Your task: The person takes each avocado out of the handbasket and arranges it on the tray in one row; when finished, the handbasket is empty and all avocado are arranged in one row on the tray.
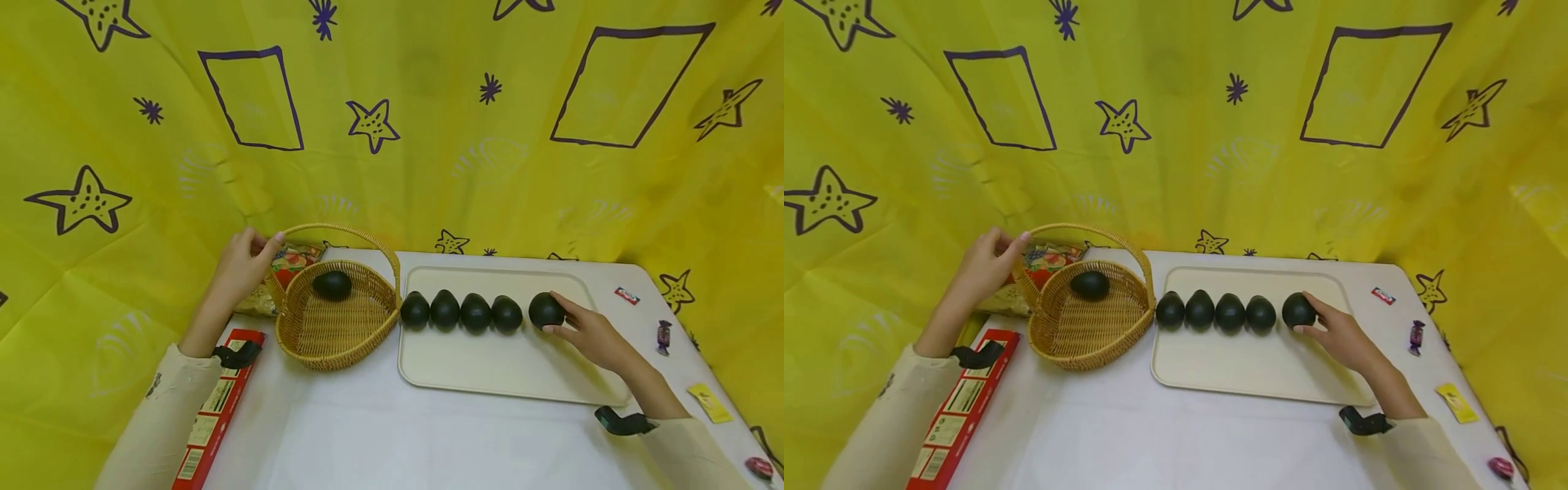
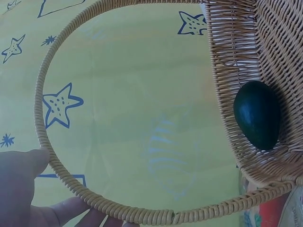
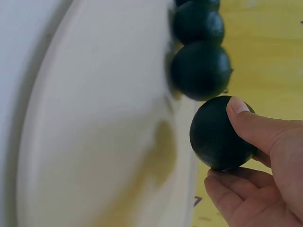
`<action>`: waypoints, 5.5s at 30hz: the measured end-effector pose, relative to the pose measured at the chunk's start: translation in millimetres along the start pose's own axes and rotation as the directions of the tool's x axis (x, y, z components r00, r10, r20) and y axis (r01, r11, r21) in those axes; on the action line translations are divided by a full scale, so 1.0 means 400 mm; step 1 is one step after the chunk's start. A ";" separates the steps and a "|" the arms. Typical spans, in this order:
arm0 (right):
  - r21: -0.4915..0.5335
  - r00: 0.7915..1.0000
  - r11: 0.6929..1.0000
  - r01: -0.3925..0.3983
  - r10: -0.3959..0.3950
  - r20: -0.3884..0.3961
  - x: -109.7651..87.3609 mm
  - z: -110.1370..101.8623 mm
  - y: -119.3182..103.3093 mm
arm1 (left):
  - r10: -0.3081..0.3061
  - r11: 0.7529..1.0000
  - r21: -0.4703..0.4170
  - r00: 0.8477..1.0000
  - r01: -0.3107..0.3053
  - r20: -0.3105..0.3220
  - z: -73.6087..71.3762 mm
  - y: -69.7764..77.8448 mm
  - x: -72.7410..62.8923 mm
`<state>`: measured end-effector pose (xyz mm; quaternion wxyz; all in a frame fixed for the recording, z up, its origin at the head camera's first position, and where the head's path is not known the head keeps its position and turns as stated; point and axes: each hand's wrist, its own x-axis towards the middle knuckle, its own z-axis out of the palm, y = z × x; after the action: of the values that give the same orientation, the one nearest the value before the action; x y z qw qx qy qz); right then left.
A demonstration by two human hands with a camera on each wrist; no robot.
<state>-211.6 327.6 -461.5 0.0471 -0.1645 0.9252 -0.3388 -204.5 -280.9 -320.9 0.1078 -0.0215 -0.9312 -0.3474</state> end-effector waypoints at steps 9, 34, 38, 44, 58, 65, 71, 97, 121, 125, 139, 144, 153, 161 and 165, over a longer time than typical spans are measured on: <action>-0.026 0.998 0.998 0.062 -0.062 0.001 0.012 0.023 0.044 | 0.016 1.000 0.013 1.000 -0.016 0.012 -0.003 -0.004 0.005; -0.068 0.997 0.998 -0.006 0.011 0.077 0.009 0.015 0.022 | -0.018 0.999 0.028 1.000 0.018 0.007 -0.005 0.001 0.002; -0.061 0.998 0.998 0.001 0.003 0.069 0.010 0.004 -0.005 | -0.008 1.000 0.022 1.000 0.008 0.003 -0.005 0.002 0.002; -0.129 0.998 0.990 0.057 -0.052 0.039 0.026 -0.006 -0.095 | -0.016 1.000 0.005 1.000 0.016 0.005 -0.003 0.003 0.000; -0.092 0.937 0.938 0.334 -0.320 0.139 0.126 0.110 -0.371 | -0.006 1.000 0.006 1.000 0.006 -0.004 -0.004 -0.001 0.001; -0.044 0.864 0.892 0.450 -0.422 0.276 0.172 0.215 -0.528 | -0.005 1.000 0.008 1.000 0.005 -0.006 -0.001 -0.007 0.001; -0.004 0.819 0.870 0.493 -0.463 0.339 0.243 0.297 -0.642 | -0.014 1.000 -0.003 1.000 0.014 -0.004 0.001 -0.009 0.001; -0.279 0.892 0.935 0.217 -0.073 0.447 0.569 0.515 -0.756 | -0.029 0.999 0.021 0.999 0.028 0.025 -0.008 0.000 0.007; -0.367 0.883 0.876 0.314 -0.127 0.453 0.562 0.541 -0.743 | -0.037 0.999 0.032 0.999 0.036 0.024 -0.002 -0.003 0.012; -0.385 0.885 0.866 0.320 -0.128 0.448 0.561 0.540 -0.746 | -0.041 0.999 0.029 0.999 0.040 0.026 -0.003 -0.001 0.011; -0.388 0.898 0.871 0.301 -0.123 0.422 0.549 0.525 -0.747 | -0.029 0.999 0.020 0.999 0.028 0.026 -0.002 -0.005 0.009; -0.293 0.899 0.911 0.289 -0.153 0.410 0.533 0.515 -0.732 | -0.019 1.000 0.017 1.000 0.018 0.022 0.000 -0.004 0.009; -0.112 0.865 0.908 0.404 -0.339 0.371 0.467 0.443 -0.713 | -0.018 1.000 0.007 1.000 0.018 0.021 -0.003 -0.001 0.006; -0.019 0.852 0.898 0.440 -0.410 0.325 0.349 0.347 -0.689 | -0.019 1.000 0.011 1.000 0.019 0.021 -0.002 0.001 0.004; 0.029 0.843 0.894 0.447 -0.432 0.319 0.269 0.282 -0.666 | -0.026 1.000 0.010 0.999 0.025 0.027 -0.003 0.003 0.002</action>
<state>-217.9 31.6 -374.1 0.1124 -0.4255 0.8506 -0.2879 -204.9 -280.7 -319.0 0.0908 -0.0138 -0.9344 -0.3441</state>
